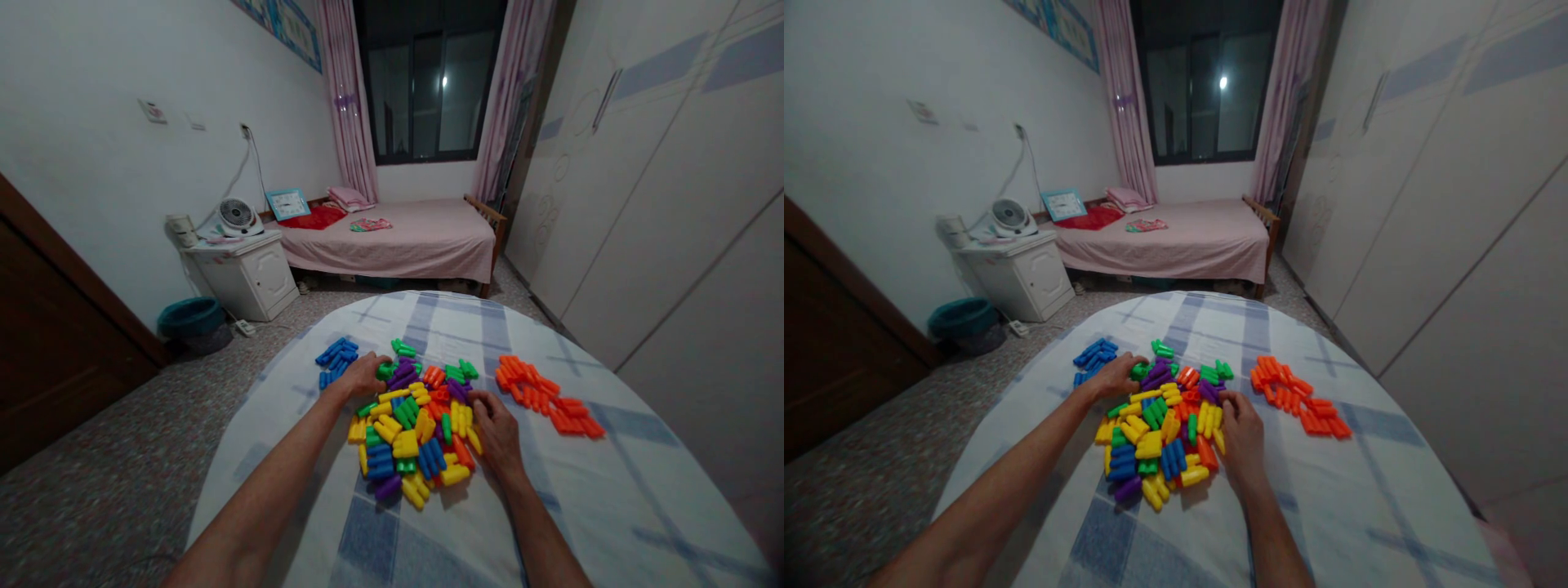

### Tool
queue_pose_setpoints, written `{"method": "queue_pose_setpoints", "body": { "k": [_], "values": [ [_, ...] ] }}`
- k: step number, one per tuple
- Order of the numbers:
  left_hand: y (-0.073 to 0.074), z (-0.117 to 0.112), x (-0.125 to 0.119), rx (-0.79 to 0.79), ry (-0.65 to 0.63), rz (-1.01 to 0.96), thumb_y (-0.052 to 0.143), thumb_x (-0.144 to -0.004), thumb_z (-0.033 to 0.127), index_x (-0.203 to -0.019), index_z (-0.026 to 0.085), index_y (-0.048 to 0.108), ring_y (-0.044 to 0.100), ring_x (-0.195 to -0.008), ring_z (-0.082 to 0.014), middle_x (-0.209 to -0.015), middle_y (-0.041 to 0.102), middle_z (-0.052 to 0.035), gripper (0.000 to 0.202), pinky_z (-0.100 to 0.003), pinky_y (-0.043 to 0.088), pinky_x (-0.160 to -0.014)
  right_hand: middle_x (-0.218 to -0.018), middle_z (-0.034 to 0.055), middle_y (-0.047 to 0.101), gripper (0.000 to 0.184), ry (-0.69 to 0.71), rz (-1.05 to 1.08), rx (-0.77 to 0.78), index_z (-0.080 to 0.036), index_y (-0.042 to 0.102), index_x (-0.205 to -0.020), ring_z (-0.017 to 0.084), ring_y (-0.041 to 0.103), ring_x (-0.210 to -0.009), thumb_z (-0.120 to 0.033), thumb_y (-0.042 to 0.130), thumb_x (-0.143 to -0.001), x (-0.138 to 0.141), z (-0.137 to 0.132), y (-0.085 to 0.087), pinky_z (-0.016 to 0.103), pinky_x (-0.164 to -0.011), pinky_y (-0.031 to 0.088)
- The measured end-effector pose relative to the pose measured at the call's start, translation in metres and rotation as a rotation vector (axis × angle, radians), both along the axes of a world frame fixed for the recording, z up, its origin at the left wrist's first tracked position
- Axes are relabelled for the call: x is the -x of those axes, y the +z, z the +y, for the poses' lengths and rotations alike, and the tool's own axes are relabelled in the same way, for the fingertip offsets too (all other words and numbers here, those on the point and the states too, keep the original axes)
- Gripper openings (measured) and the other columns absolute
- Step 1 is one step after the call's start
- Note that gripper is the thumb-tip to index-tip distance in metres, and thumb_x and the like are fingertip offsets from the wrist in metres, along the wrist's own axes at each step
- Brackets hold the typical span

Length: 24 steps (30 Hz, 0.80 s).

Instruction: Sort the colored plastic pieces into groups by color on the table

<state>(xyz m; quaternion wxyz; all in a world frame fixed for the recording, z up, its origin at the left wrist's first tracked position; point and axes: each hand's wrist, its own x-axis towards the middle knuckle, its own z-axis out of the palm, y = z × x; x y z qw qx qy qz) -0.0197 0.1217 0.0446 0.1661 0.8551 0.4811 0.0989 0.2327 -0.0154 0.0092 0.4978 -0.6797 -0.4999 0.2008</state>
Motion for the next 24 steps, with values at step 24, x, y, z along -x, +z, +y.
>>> {"method": "queue_pose_setpoints", "body": {
  "k": [24],
  "values": [
    [-0.009,0.022,-0.016,0.142,0.279,-0.645,0.049,-0.067,0.026,-0.084,0.015,0.062,0.045,-0.051,-0.009,-0.057,0.05,0.0052,0.024,-0.02,0.036,-0.049,-0.09,0.006,0.068,0.032,-0.015,0.001,0.006,-0.019,0.064,-0.091,0.02,0.06,-0.082,-0.037,0.04,-0.079,-0.001,0.001,0.0,0.03,-0.073,0.044]
  ]
}}
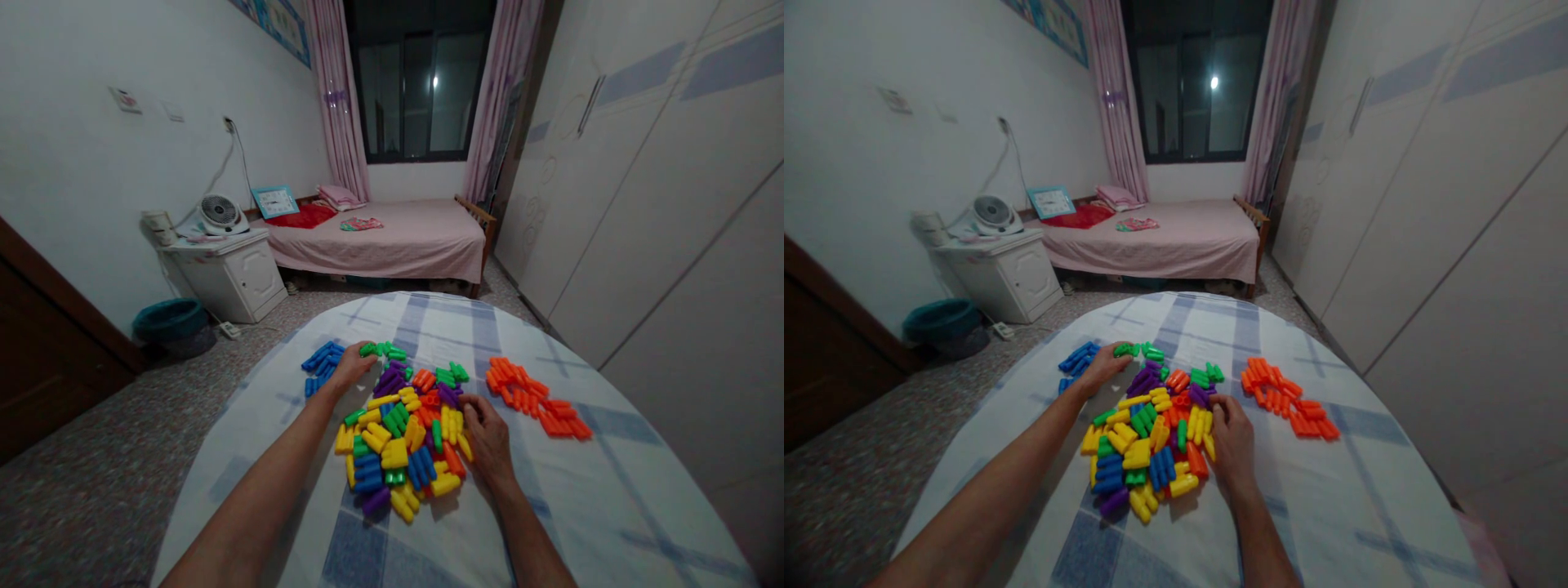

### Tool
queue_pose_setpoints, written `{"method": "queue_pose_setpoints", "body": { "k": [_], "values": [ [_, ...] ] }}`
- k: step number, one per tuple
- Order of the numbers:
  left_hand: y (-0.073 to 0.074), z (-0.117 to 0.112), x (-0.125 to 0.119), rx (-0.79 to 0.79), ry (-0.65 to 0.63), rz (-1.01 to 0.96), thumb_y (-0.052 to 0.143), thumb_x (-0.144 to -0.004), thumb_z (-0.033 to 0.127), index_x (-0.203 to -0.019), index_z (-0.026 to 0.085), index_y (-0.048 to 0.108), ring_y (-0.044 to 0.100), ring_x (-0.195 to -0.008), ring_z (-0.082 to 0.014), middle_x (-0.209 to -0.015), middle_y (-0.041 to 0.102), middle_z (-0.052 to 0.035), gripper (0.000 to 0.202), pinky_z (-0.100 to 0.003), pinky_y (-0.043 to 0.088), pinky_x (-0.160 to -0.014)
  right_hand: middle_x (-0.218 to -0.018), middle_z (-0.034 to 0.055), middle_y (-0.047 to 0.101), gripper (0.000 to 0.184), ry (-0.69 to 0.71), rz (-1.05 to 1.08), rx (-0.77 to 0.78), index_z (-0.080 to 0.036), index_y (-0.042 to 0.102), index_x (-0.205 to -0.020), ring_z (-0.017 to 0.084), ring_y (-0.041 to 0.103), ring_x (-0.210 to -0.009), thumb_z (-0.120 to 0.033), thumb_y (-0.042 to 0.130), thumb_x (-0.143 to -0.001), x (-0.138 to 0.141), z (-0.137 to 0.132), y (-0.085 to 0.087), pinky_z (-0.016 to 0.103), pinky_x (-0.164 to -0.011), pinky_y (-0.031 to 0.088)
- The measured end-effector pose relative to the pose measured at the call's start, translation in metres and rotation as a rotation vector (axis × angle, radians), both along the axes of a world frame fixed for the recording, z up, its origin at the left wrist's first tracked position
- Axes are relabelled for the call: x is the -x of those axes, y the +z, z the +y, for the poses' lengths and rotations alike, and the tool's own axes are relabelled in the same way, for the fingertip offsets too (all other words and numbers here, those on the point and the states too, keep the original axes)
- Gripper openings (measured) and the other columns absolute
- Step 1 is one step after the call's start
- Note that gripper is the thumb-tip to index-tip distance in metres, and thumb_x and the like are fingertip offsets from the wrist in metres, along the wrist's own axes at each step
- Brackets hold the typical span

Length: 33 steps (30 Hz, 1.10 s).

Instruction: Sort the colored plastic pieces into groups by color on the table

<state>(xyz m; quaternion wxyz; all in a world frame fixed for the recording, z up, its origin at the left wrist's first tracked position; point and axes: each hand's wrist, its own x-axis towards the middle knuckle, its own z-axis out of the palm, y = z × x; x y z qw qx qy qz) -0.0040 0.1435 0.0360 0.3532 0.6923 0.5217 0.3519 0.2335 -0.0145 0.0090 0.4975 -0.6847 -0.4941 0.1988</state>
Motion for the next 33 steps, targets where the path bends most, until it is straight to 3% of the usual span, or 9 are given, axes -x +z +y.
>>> {"method": "queue_pose_setpoints", "body": {
  "k": [4,6,9,13,18,22,26,29,33],
  "values": [
    [-0.006,0.021,-0.013,-0.011,0.079,0.019,0.049,-0.067,0.024,-0.075,0.014,0.061,0.046,-0.049,-0.0094,-0.053,0.049,0.0045,0.017,-0.021,0.037,-0.049,-0.09,0.0058,0.067,0.031,0.012,0.002,0.009,-0.019,0.064,-0.09,0.02,0.06,-0.082,-0.036,0.04,-0.08,0.0,0.0,0.001,0.029,-0.073,0.044],
    [-0.007,0.03,-0.017,-0.031,0.127,0.038,0.052,-0.068,0.024,-0.082,0.013,0.063,0.05,-0.053,-0.0107,-0.06,0.055,0.002,0.02,-0.022,0.041,-0.052,-0.091,0.0057,0.068,0.031,0.008,0.011,0.009,-0.019,0.064,-0.09,0.02,0.06,-0.084,-0.036,0.04,-0.08,0.0,0.0,0.0,0.029,-0.074,0.044],
    [-0.006,0.034,-0.021,-0.102,0.197,0.078,0.058,-0.066,0.022,-0.102,0.012,0.06,0.06,-0.078,-0.0173,-0.089,0.063,-0.0068,0.037,-0.028,0.048,-0.07,-0.092,0.0057,0.068,0.031,0.004,0.018,0.005,-0.019,0.064,-0.09,0.02,0.06,-0.085,-0.037,0.041,-0.08,-0.001,0.002,-0.002,0.029,-0.074,0.044],
    [-0.005,0.019,-0.024,-0.219,0.213,0.157,0.057,-0.066,0.015,-0.112,0.012,0.058,0.05,-0.112,-0.0252,-0.118,0.054,-0.0145,0.045,-0.037,0.039,-0.097,-0.09,0.005,0.067,0.03,0.017,0.012,0.006,-0.019,0.064,-0.089,0.02,0.06,-0.084,-0.036,0.04,-0.08,-0.001,0.002,-0.003,0.029,-0.074,0.044],
    [-0.008,-0.004,-0.029,-0.275,0.023,0.212,0.05,-0.071,0.011,-0.095,0.017,0.066,0.056,-0.103,-0.0198,-0.104,0.062,-0.0078,0.03,-0.034,0.041,-0.096,-0.089,0.0048,0.067,0.03,0.002,0.006,0.0,-0.019,0.064,-0.09,0.02,0.06,-0.084,-0.035,0.04,-0.08,0.0,0.001,-0.001,0.029,-0.075,0.043],
    [-0.009,-0.005,-0.03,-0.267,-0.029,0.224,0.046,-0.072,0.01,-0.09,0.016,0.067,0.057,-0.1,-0.0217,-0.099,0.065,-0.009,0.028,-0.038,0.042,-0.096,-0.092,0.0053,0.067,0.03,0.016,0.006,0.004,-0.019,0.063,-0.09,0.02,0.06,-0.086,-0.036,0.04,-0.08,-0.001,0.002,-0.002,0.03,-0.076,0.043],
    [-0.009,0.005,-0.031,-0.217,-0.075,0.216,0.046,-0.068,0.007,-0.098,0.015,0.067,0.06,-0.099,-0.0231,-0.1,0.068,-0.0095,0.038,-0.039,0.044,-0.093,-0.092,0.0053,0.067,0.03,0.015,0.021,0.013,-0.019,0.063,-0.09,0.021,0.06,-0.086,-0.037,0.04,-0.081,-0.001,0.002,-0.003,0.03,-0.076,0.043],
    [-0.009,0.01,-0.034,-0.199,-0.075,0.188,0.048,-0.065,0.005,-0.108,0.016,0.063,0.057,-0.107,-0.0236,-0.111,0.066,-0.0101,0.046,-0.039,0.042,-0.097,-0.092,0.0052,0.066,0.03,0.016,0.028,0.008,-0.019,0.063,-0.09,0.02,0.059,-0.086,-0.036,0.04,-0.08,0.0,0.001,-0.002,0.03,-0.075,0.043],
    [-0.008,0.008,-0.037,-0.204,-0.049,0.15,0.045,-0.07,0.008,-0.11,0.015,0.062,0.052,-0.116,-0.0215,-0.118,0.061,-0.0103,0.044,-0.037,0.037,-0.102,-0.09,0.0053,0.066,0.029,0.02,0.023,0.017,-0.019,0.063,-0.089,0.02,0.058,-0.083,-0.035,0.04,-0.081,0.001,0.0,0.0,0.029,-0.073,0.043]
  ]
}}
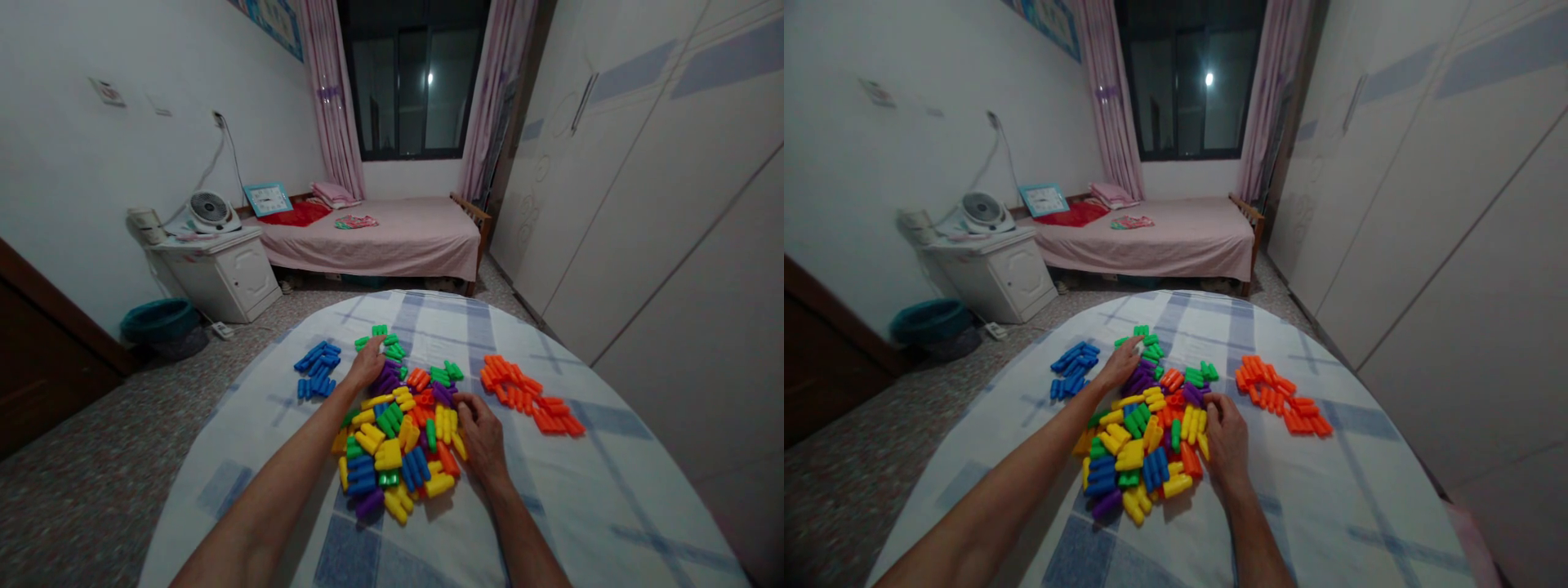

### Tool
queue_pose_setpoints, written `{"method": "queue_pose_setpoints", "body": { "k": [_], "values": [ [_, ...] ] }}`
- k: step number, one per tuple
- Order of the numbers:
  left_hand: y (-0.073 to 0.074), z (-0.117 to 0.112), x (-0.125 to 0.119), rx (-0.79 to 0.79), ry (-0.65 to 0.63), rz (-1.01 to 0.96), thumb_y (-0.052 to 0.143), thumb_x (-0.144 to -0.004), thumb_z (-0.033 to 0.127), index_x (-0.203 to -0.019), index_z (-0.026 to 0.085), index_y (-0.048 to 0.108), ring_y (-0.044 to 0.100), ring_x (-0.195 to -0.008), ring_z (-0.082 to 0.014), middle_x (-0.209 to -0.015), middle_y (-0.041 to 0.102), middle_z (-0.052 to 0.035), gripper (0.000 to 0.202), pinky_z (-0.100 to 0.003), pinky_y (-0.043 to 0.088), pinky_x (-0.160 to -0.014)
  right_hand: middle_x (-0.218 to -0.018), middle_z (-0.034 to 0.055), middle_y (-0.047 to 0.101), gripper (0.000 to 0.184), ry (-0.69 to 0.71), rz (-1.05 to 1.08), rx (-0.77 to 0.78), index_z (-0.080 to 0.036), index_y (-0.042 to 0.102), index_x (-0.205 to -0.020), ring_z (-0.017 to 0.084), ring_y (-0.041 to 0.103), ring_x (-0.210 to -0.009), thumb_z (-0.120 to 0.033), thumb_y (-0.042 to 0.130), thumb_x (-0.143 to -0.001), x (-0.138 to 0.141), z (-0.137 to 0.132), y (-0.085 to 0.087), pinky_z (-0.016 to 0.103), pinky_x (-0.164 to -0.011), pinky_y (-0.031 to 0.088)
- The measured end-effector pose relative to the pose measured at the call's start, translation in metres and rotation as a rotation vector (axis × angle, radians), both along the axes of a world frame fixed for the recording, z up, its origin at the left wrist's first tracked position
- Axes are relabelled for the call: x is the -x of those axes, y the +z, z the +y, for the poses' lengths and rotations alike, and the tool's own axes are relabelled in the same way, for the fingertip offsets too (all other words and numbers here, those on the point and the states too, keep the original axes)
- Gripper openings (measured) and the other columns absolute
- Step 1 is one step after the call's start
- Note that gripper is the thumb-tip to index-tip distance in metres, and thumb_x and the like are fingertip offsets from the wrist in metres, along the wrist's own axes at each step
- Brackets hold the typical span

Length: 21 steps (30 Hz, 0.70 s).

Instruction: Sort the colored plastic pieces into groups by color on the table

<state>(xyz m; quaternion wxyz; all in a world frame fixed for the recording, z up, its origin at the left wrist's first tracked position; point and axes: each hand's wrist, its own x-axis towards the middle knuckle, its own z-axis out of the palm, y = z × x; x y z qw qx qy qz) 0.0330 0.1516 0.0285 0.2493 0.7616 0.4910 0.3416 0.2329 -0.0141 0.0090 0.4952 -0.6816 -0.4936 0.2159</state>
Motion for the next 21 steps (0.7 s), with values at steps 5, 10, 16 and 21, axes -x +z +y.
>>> {"method": "queue_pose_setpoints", "body": {
  "k": [5,10,16,21],
  "values": [
    [0.0,-0.015,-0.003,0.007,0.004,-0.018,0.045,-0.08,0.025,-0.09,0.014,0.066,0.058,-0.096,-0.021,-0.097,0.066,-0.01,0.026,-0.035,0.042,-0.091,-0.09,0.0055,0.066,0.03,-0.001,-0.004,-0.006,-0.019,0.063,-0.091,0.02,0.058,-0.082,-0.035,0.039,-0.081,-0.001,0.0,-0.001,0.029,-0.073,0.042],
    [0.003,-0.039,-0.001,0.034,-0.048,-0.053,0.044,-0.083,0.037,-0.081,0.017,0.066,0.058,-0.079,-0.0158,-0.081,0.065,-0.0023,0.029,-0.027,0.045,-0.076,-0.092,0.0058,0.066,0.03,0.004,0.01,-0.01,-0.019,0.063,-0.092,0.02,0.059,-0.085,-0.034,0.039,-0.081,0.0,0.0,0.0,0.029,-0.076,0.043],
    [0.001,-0.07,0.015,-0.015,-0.087,-0.228,0.043,-0.087,0.039,-0.092,0.017,0.066,0.059,-0.092,-0.0163,-0.095,0.067,-0.0042,0.032,-0.028,0.044,-0.084,-0.092,0.0068,0.066,0.032,0.001,0.01,0.009,-0.019,0.063,-0.091,0.022,0.059,-0.086,-0.039,0.04,-0.079,-0.001,0.0,0.0,0.031,-0.077,0.044],
    [0.003,-0.072,0.034,-0.021,0.042,-0.347,0.048,-0.085,0.04,-0.111,0.019,0.06,0.061,-0.1,-0.0173,-0.115,0.063,-0.0069,0.036,-0.03,0.047,-0.088,-0.091,0.0066,0.067,0.033,-0.02,0.018,0.015,-0.019,0.063,-0.089,0.022,0.06,-0.086,-0.041,0.041,-0.078,-0.001,0.0,0.0,0.031,-0.076,0.045]
  ]
}}
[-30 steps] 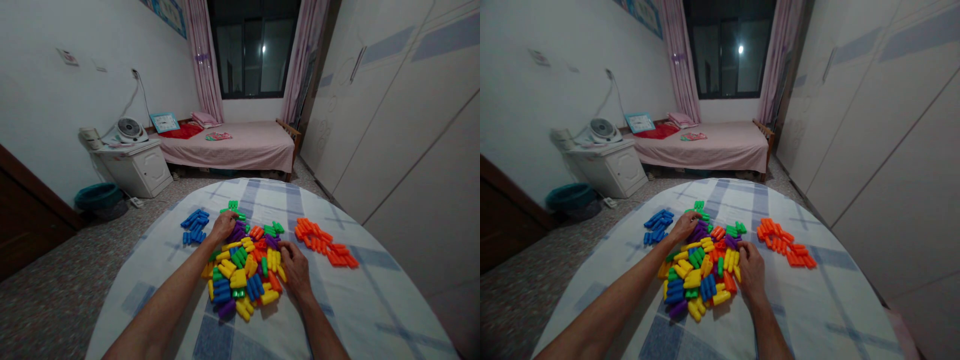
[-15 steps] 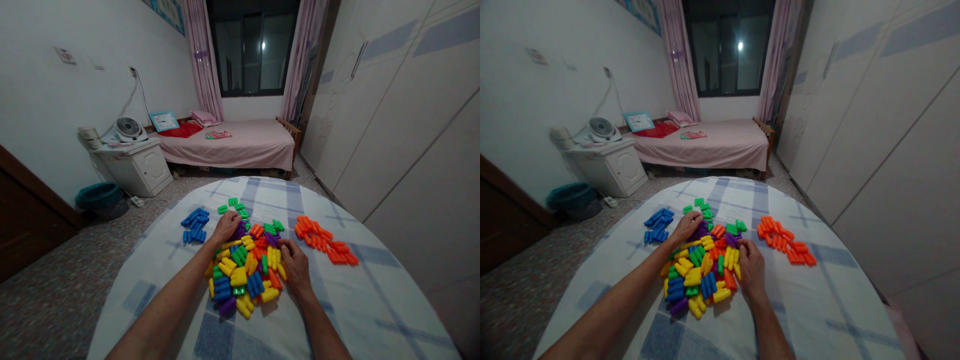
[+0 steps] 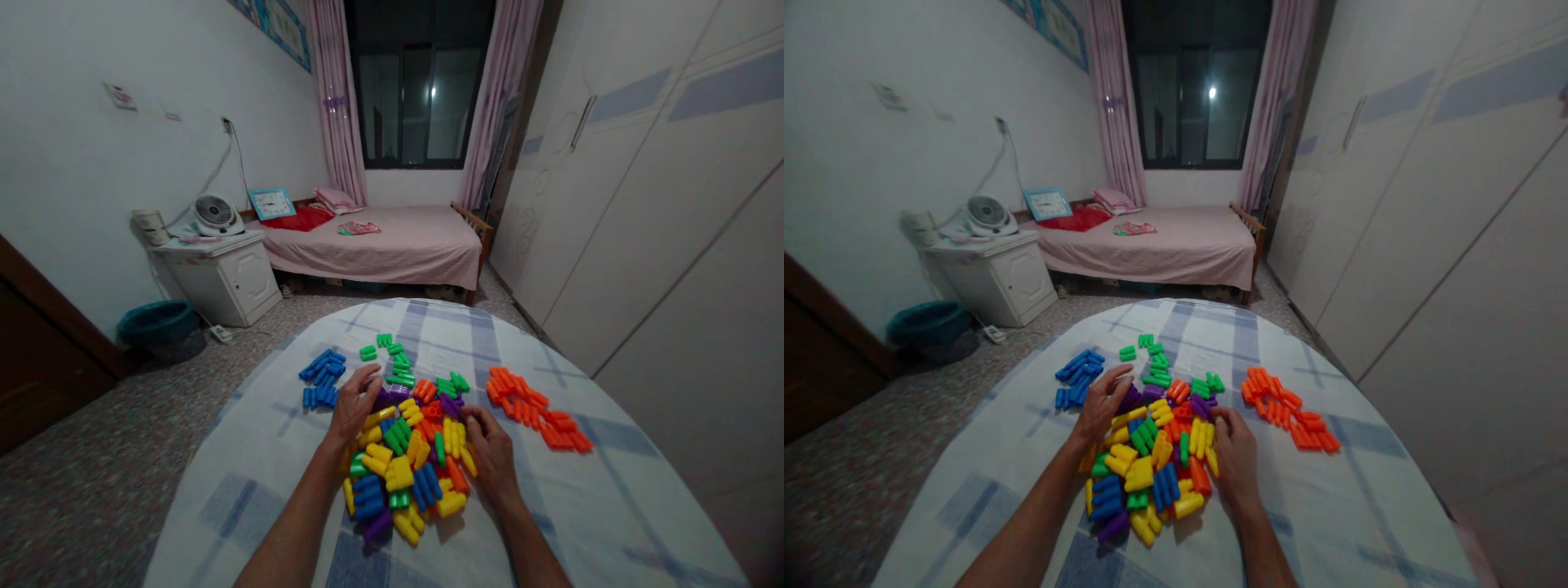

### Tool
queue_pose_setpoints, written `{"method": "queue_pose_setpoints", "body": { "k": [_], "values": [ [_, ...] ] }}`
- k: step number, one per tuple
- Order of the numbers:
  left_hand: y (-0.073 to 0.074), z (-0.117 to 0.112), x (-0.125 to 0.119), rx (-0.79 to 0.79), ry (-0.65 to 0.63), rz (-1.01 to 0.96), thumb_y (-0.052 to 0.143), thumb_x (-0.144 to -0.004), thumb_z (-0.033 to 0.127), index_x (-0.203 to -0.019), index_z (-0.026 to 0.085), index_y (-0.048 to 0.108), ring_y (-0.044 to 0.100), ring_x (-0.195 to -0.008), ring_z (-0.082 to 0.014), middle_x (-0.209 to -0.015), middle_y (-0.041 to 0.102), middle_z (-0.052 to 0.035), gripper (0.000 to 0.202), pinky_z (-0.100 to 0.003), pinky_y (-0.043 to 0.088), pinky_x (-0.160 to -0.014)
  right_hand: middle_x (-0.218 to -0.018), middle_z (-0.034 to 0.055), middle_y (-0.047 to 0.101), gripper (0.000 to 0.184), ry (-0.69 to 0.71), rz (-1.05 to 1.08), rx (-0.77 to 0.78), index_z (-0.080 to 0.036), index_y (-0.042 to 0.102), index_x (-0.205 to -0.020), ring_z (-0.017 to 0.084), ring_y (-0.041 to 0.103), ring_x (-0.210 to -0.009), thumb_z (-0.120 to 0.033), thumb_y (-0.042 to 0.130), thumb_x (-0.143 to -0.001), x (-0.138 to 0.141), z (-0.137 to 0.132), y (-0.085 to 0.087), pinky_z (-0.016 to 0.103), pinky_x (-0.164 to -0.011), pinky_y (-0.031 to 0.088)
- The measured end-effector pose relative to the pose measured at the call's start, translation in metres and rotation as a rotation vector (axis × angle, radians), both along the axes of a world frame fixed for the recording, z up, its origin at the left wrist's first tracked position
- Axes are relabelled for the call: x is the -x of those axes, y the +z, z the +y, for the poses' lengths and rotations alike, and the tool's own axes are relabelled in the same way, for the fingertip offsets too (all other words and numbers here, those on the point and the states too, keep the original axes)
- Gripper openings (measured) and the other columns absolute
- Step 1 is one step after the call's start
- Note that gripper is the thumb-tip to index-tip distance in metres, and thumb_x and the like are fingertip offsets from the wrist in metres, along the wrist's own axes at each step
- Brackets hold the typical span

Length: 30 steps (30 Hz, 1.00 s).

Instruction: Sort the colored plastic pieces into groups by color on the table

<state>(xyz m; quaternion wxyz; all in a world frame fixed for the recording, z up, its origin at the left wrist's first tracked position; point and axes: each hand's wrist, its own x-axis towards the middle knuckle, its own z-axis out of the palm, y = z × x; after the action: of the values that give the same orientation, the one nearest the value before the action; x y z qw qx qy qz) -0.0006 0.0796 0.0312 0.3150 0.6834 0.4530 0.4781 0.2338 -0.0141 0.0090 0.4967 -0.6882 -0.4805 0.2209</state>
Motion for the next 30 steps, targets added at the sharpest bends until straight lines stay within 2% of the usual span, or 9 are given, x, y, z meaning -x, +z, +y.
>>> {"method": "queue_pose_setpoints", "body": {
  "k": [4,7,11,15,18,20,23,27,30],
  "values": [
    [0.003,0.005,0.018,-0.001,0.01,0.136,0.048,-0.085,0.042,-0.106,0.02,0.065,0.064,-0.093,-0.0184,-0.108,0.067,-0.0059,0.035,-0.031,0.048,-0.086,-0.09,0.0062,0.068,0.033,-0.011,-0.004,0.007,-0.019,0.064,-0.087,0.022,0.061,-0.085,-0.042,0.042,-0.077,0.001,-0.001,0.001,0.031,-0.076,0.046],
    [-0.002,0.007,0.027,0.041,-0.023,0.179,0.049,-0.084,0.042,-0.1,0.02,0.068,0.063,-0.096,-0.0204,-0.105,0.069,-0.0059,0.033,-0.033,0.047,-0.089,-0.09,0.0065,0.068,0.033,-0.02,-0.009,0.029,-0.019,0.064,-0.086,0.024,0.061,-0.086,-0.042,0.043,-0.076,0.0,-0.001,0.002,0.033,-0.077,0.046],
    [-0.011,0.01,0.027,0.124,-0.092,0.035,0.048,-0.084,0.042,-0.108,0.019,0.066,0.059,-0.107,-0.0209,-0.113,0.067,-0.0061,0.037,-0.034,0.043,-0.096,-0.088,0.007,0.068,0.033,-0.032,0.004,0.053,-0.019,0.065,-0.086,0.025,0.061,-0.085,-0.042,0.044,-0.074,0.0,0.001,0.003,0.035,-0.077,0.047],
    [-0.009,0.011,0.02,0.245,-0.233,-0.098,0.052,-0.082,0.042,-0.11,0.018,0.065,0.056,-0.112,-0.022,-0.118,0.064,-0.0067,0.04,-0.035,0.041,-0.1,-0.087,0.0072,0.068,0.033,-0.041,0.02,0.039,-0.019,0.064,-0.086,0.024,0.061,-0.085,-0.043,0.044,-0.074,0.001,-0.002,0.004,0.035,-0.075,0.047],
    [-0.006,0.01,0.019,0.326,-0.342,-0.179,0.052,-0.082,0.043,-0.11,0.019,0.066,0.057,-0.11,-0.022,-0.117,0.065,-0.006,0.039,-0.036,0.042,-0.099,-0.091,0.0079,0.068,0.032,-0.117,0.028,0.007,-0.018,0.064,-0.085,0.024,0.061,-0.087,-0.041,0.045,-0.073,0.002,-0.006,0.007,0.035,-0.078,0.047],
    [-0.007,0.01,0.02,0.369,-0.359,-0.247,0.051,-0.082,0.044,-0.111,0.019,0.065,0.058,-0.11,-0.0222,-0.117,0.065,-0.0061,0.04,-0.036,0.043,-0.098,-0.093,0.0087,0.068,0.033,-0.189,0.043,-0.005,-0.018,0.064,-0.086,0.024,0.061,-0.088,-0.041,0.046,-0.072,0.001,-0.009,0.012,0.036,-0.078,0.047],
    [-0.01,0.014,0.023,0.39,-0.302,-0.29,0.055,-0.079,0.044,-0.112,0.017,0.064,0.056,-0.112,-0.0235,-0.119,0.064,-0.0081,0.044,-0.039,0.041,-0.1,-0.096,0.0098,0.067,0.035,-0.228,0.08,-0.022,-0.017,0.063,-0.09,0.024,0.062,-0.088,-0.042,0.046,-0.073,-0.004,-0.01,0.023,0.035,-0.072,0.049],
    [-0.014,0.021,0.027,0.357,-0.129,-0.295,0.061,-0.073,0.043,-0.114,0.015,0.063,0.054,-0.115,-0.0256,-0.123,0.061,-0.0108,0.049,-0.041,0.04,-0.101,-0.101,0.0095,0.066,0.035,-0.116,0.079,-0.026,-0.018,0.062,-0.095,0.023,0.062,-0.088,-0.043,0.051,-0.073,-0.017,-0.002,0.039,0.035,-0.07,0.051],
    [-0.016,0.024,0.029,0.338,-0.101,-0.302,0.062,-0.072,0.042,-0.112,0.015,0.063,0.054,-0.116,-0.0257,-0.124,0.06,-0.011,0.049,-0.04,0.041,-0.101,-0.106,0.0095,0.065,0.037,-0.054,0.069,0.001,-0.019,0.062,-0.101,0.023,0.063,-0.089,-0.043,0.052,-0.074,-0.027,0.011,0.047,0.036,-0.071,0.051]
  ]
}}
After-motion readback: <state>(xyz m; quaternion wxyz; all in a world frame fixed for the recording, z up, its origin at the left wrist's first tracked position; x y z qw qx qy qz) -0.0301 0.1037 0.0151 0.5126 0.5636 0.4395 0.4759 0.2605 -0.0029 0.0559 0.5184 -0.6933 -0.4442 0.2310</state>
